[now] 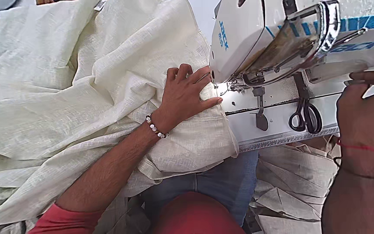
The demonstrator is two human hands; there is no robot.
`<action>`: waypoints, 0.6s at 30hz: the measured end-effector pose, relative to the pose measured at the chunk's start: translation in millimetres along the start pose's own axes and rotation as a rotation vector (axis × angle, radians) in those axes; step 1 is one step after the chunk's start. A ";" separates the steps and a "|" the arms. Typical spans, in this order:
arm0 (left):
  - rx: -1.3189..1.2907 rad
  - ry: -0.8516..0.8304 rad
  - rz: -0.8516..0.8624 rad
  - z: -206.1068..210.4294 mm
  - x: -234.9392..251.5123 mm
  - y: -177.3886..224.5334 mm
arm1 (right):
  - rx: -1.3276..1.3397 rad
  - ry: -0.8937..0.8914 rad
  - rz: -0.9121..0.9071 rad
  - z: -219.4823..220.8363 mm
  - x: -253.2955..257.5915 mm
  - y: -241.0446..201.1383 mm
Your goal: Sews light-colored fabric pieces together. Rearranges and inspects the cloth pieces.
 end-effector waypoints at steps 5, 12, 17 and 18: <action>0.005 0.005 -0.002 2.5 1.6 -3.6 | -0.161 0.028 -0.032 37.6 0.6 11.8; -0.018 -0.010 0.027 -1.0 -2.6 -0.2 | 0.136 0.159 -0.052 16.6 -26.2 -24.4; 0.010 0.012 -0.007 2.2 6.3 -7.1 | 0.532 -0.178 -0.170 34.5 -93.0 -124.2; 0.012 0.019 -0.009 2.9 7.5 -7.8 | 0.582 -0.235 -0.167 45.1 -102.2 -140.7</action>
Point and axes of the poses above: each hand's wrist, its own x-axis towards the middle knuckle, its own z-axis out of the palm, y = z × x, the point moved 5 cm from there along x, towards the middle knuckle
